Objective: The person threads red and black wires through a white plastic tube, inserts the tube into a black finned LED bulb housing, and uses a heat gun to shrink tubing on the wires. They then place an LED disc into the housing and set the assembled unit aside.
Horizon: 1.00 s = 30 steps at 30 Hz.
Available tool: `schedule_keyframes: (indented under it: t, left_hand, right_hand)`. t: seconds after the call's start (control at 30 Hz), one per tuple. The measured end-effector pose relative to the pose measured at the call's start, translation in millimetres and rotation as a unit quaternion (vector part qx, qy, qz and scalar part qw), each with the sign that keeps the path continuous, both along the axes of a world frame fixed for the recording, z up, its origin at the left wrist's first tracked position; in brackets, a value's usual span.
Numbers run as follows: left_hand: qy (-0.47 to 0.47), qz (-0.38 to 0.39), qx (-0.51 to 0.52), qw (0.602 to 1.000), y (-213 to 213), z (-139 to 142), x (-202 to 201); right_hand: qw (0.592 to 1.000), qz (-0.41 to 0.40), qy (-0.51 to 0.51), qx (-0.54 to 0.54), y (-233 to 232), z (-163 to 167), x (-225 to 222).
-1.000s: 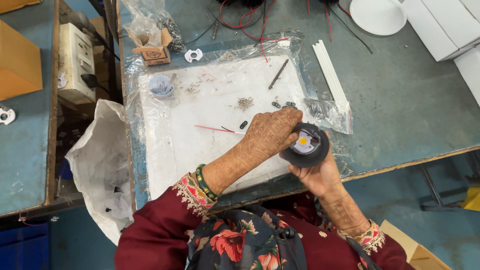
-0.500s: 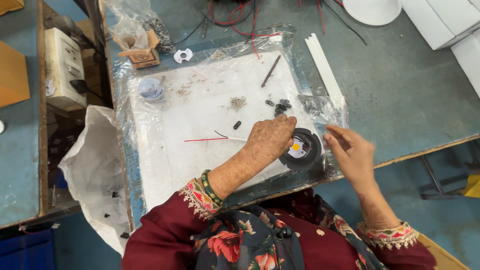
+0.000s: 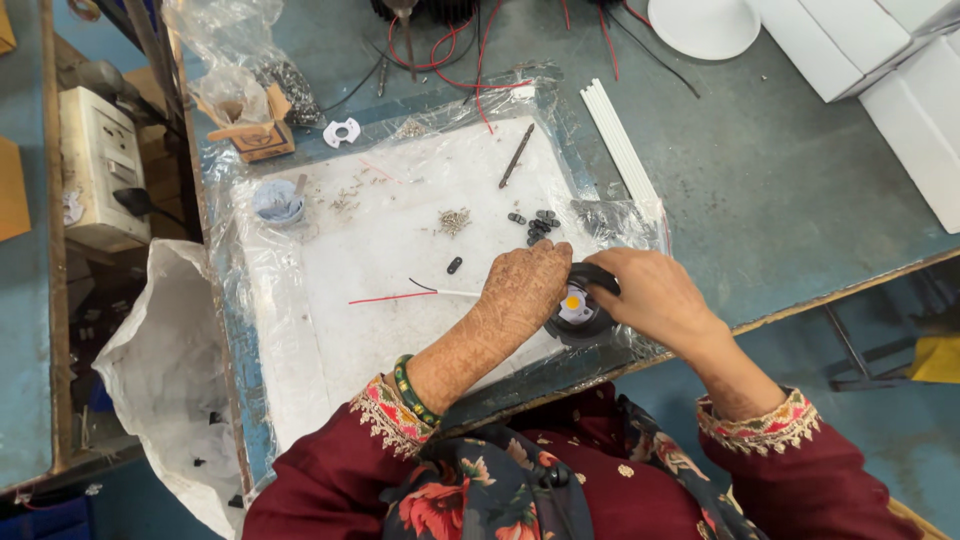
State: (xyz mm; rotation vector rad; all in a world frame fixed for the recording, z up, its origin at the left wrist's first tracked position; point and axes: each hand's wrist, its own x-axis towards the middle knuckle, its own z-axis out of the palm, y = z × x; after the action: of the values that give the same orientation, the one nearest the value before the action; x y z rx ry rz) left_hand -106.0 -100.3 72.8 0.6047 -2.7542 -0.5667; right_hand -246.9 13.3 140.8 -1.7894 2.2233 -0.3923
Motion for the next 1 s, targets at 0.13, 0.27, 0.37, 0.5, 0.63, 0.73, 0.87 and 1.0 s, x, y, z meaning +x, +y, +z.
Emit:
schedule_keyframes:
  t: [0.13,0.27,0.37,0.5,0.63,0.73,0.87,1.0]
  left_hand:
    - [-0.008,-0.008,0.008,1.000,0.0,0.3,1.0]
    - [-0.015,-0.005,0.018,1.000,1.0,1.0,1.2]
    - [-0.008,-0.002,0.023,1.000,2.1,1.6,1.8]
    - [0.002,0.000,0.024,1.000,3.2,1.3,1.8]
    - [-0.005,0.004,0.028,1.000,2.3,0.6,2.5]
    - [-0.022,0.009,0.034,0.999,1.7,0.7,0.6]
    - [-0.020,0.018,0.038,0.999,2.0,0.3,-1.9]
    - [-0.016,0.018,0.021,1.000,1.3,-1.1,-2.3]
  right_hand:
    - [1.000,-0.009,-0.006,0.001,3.3,-3.5,1.3]
    - [1.000,-0.012,0.011,-0.009,4.9,-8.2,3.4]
    - [0.999,-0.025,0.019,-0.019,3.9,-11.5,4.4]
    - [0.998,-0.039,0.036,-0.022,3.5,-14.8,4.3]
    - [0.997,-0.031,0.044,-0.054,3.9,-17.7,4.9]
    - [0.996,-0.035,0.042,-0.064,3.3,-19.3,5.7]
    - [0.996,-0.036,0.040,-0.074,1.9,-19.7,6.2]
    - [0.996,-0.034,0.039,-0.074,1.0,-19.0,6.6]
